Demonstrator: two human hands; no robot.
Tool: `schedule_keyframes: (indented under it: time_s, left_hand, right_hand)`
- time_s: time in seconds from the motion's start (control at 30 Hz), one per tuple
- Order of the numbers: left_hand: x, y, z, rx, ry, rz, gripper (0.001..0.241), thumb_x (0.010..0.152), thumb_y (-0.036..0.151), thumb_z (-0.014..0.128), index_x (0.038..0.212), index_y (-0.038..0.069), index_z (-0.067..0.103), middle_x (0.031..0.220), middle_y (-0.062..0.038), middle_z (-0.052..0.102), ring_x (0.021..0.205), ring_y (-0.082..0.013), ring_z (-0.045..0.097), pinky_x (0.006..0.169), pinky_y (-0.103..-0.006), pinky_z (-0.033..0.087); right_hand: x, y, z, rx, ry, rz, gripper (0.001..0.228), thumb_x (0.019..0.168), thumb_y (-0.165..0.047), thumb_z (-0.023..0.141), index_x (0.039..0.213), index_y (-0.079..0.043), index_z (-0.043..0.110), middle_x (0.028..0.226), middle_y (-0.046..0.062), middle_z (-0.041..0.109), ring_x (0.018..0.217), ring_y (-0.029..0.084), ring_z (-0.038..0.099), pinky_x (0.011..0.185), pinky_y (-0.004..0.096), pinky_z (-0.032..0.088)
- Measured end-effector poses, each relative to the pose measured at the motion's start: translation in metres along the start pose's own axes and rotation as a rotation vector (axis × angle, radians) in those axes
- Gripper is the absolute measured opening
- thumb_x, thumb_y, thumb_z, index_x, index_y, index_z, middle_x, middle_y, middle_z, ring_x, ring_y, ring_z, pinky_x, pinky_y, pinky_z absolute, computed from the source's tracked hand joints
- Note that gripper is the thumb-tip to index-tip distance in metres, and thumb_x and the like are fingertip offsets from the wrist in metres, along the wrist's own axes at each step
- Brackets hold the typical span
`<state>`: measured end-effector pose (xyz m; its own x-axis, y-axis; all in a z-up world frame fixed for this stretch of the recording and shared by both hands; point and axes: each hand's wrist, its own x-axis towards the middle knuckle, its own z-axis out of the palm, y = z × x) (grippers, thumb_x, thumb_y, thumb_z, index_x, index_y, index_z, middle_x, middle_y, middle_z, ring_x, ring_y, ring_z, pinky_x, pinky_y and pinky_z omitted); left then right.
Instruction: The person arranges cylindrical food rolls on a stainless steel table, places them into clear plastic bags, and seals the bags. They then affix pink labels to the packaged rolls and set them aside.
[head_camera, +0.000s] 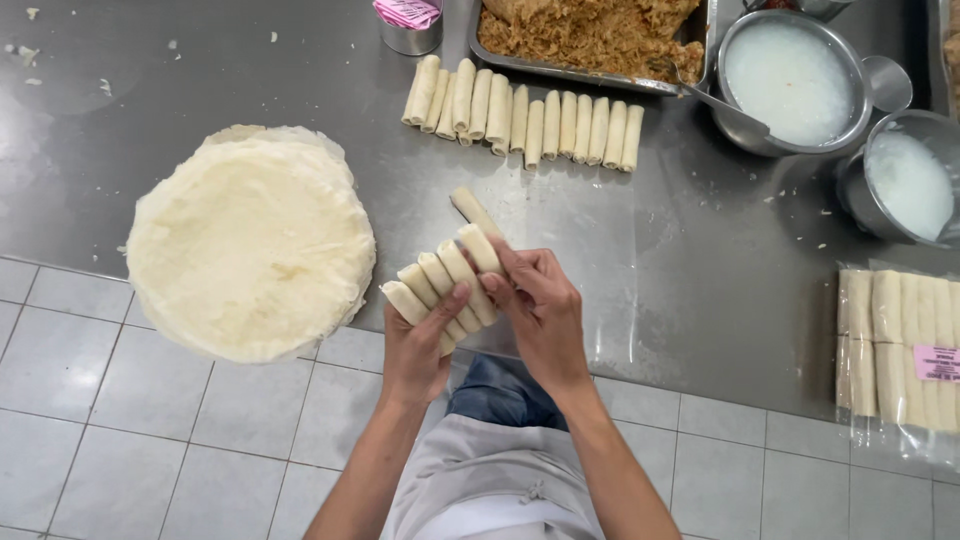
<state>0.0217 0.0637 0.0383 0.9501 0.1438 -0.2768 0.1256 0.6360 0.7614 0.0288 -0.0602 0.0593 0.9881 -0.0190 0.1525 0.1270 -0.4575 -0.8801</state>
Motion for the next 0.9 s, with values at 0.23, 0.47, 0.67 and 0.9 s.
schedule_keyframes:
  time_s: [0.23, 0.47, 0.67, 0.9]
  left_hand:
    - [-0.002, 0.001, 0.002, 0.022, -0.015, 0.032, 0.011, 0.078, -0.001, 0.071, 0.088, -0.004, 0.065, 0.067, -0.014, 0.068, 0.055, -0.0192, 0.067, 0.049, -0.0343, 0.059]
    - [-0.004, -0.005, -0.003, 0.077, -0.057, -0.007, 0.012, 0.079, 0.004, 0.072, 0.090, 0.001, 0.066, 0.073, -0.011, 0.070, 0.064, -0.0165, 0.066, 0.056, -0.0336, 0.058]
    - [-0.012, 0.006, -0.004, -0.007, -0.075, -0.084, 0.022, 0.081, 0.003, 0.066, 0.103, -0.001, 0.063, 0.090, -0.016, 0.071, 0.078, -0.0257, 0.070, 0.067, -0.0411, 0.061]
    - [-0.019, 0.030, -0.006, -0.076, 0.029, -0.127, 0.025, 0.082, 0.003, 0.062, 0.106, -0.002, 0.061, 0.108, -0.020, 0.070, 0.094, -0.0336, 0.069, 0.071, -0.0438, 0.062]
  right_hand:
    - [-0.009, 0.001, -0.007, 0.081, -0.017, -0.010, 0.039, 0.091, -0.019, 0.060, 0.129, -0.013, 0.060, 0.090, 0.007, 0.061, 0.075, 0.014, 0.064, 0.063, 0.028, 0.060]
    - [-0.016, 0.006, -0.001, -0.007, -0.015, -0.073, 0.041, 0.093, -0.019, 0.058, 0.133, -0.017, 0.058, 0.094, 0.008, 0.057, 0.076, 0.017, 0.061, 0.072, 0.034, 0.055]
    - [-0.024, 0.000, 0.014, -0.167, -0.030, -0.225, 0.046, 0.097, -0.029, 0.047, 0.141, -0.017, 0.049, 0.101, 0.007, 0.045, 0.078, 0.021, 0.047, 0.080, 0.036, 0.045]
    - [0.060, -0.013, 0.002, -0.020, 0.017, -0.106, 0.047, 0.099, -0.027, 0.044, 0.134, 0.004, 0.047, 0.072, 0.010, 0.051, 0.064, 0.019, 0.049, 0.065, 0.032, 0.046]
